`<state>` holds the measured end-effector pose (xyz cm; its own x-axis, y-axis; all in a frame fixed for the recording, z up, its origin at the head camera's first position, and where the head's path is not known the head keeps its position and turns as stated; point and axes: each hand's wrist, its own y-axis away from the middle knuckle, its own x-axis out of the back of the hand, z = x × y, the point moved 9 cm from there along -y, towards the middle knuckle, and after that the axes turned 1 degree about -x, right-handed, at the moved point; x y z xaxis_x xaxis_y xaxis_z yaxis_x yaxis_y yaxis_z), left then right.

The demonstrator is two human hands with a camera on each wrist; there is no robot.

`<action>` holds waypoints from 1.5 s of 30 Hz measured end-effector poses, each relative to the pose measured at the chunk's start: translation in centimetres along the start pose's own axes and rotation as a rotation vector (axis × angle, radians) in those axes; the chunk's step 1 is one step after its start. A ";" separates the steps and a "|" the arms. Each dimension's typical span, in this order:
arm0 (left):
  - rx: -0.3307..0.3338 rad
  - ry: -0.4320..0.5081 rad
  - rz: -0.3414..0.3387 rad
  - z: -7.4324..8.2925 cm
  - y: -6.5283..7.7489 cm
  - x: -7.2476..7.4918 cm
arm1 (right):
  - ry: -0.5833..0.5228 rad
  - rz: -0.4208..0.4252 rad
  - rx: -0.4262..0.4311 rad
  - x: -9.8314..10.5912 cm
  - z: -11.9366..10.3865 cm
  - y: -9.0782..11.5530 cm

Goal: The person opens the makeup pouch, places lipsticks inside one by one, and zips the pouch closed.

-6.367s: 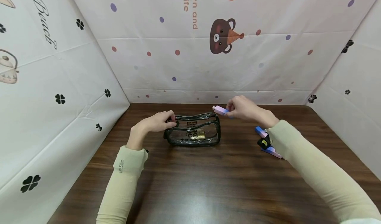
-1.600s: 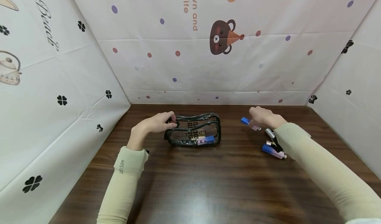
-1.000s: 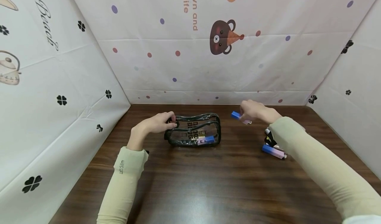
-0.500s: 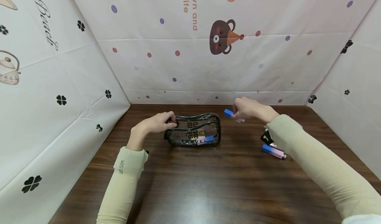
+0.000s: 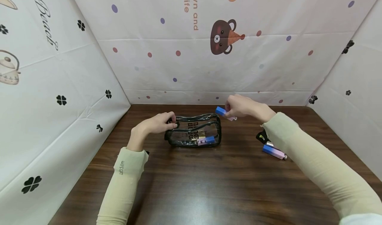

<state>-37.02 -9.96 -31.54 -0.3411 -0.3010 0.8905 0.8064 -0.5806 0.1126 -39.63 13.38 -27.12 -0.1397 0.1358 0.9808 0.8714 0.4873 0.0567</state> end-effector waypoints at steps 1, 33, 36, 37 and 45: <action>-0.001 -0.001 0.001 0.0 0.0 0.0 | 0.002 0.001 0.005 0.1 -0.3 0.0; 0.006 -0.006 0.001 -0.2 0.0 0.1 | 0.063 0.015 0.141 -1.7 -8.5 -4.0; 0.003 -0.005 0.006 -0.1 -0.1 0.1 | 0.067 0.012 0.159 -2.2 -9.1 -4.3; 0.002 -0.004 0.007 -0.2 -0.1 0.1 | 0.069 0.011 0.163 -2.3 -9.3 -4.5; 0.016 0.003 0.000 -0.3 0.0 0.0 | 0.055 -0.019 0.165 -3.5 -10.6 -5.2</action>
<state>-37.20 -10.18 -31.65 -0.3427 -0.3032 0.8892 0.8137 -0.5688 0.1197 -38.68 1.29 -28.86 -0.1254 0.0800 0.9889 0.7791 0.6251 0.0482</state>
